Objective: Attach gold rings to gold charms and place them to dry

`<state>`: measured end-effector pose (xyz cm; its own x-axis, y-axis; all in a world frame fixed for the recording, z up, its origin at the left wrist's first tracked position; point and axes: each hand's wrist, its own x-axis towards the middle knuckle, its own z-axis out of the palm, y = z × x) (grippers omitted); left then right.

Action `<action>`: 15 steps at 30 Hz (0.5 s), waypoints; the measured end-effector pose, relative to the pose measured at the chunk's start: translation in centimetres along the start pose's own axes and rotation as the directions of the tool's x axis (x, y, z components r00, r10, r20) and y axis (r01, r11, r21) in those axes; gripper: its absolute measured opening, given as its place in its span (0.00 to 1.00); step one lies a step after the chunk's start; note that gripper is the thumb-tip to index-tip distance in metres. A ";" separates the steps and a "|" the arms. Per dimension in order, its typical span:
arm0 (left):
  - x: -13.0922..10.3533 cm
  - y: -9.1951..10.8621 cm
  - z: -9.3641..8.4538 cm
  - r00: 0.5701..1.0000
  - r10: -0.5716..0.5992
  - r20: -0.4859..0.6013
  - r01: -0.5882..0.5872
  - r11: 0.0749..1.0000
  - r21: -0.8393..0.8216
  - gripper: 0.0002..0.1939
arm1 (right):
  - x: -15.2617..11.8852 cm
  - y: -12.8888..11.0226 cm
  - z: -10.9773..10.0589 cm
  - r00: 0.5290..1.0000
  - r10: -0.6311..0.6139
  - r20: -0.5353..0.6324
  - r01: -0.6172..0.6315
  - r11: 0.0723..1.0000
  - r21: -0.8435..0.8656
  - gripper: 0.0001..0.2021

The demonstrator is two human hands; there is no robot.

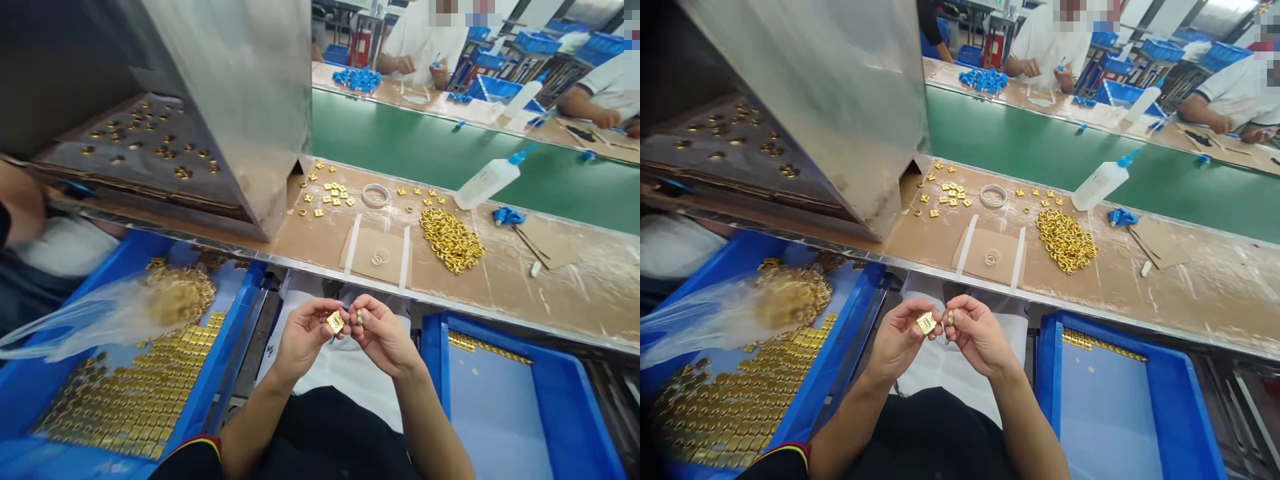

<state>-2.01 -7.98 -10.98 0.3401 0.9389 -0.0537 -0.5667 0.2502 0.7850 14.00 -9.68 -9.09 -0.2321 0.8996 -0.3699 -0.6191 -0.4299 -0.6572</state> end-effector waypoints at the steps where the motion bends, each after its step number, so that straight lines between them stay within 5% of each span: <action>1: 0.3 -0.2 0.4 1.000 -0.002 0.005 0.002 1.000 -0.001 0.23 | -0.1 -0.2 -0.3 1.000 -0.016 -0.002 0.016 1.000 0.004 0.19; 8: 2.9 -2.5 2.3 0.999 -0.007 0.041 0.009 0.999 -0.042 0.19 | 0.5 -2.0 -3.0 0.991 -0.134 -0.005 0.134 0.991 0.027 0.18; 15: 5.7 -3.5 3.4 0.997 -0.049 0.063 0.051 0.998 -0.035 0.20 | 1.3 -3.9 -5.0 0.994 -0.106 -0.016 0.107 0.989 0.106 0.16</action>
<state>4.47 -4.30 -11.97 0.4139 0.9088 -0.0535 -0.5745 0.3063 0.7591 19.90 -7.24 -10.29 -0.1532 0.9390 -0.3081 -0.7163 -0.3203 -0.6200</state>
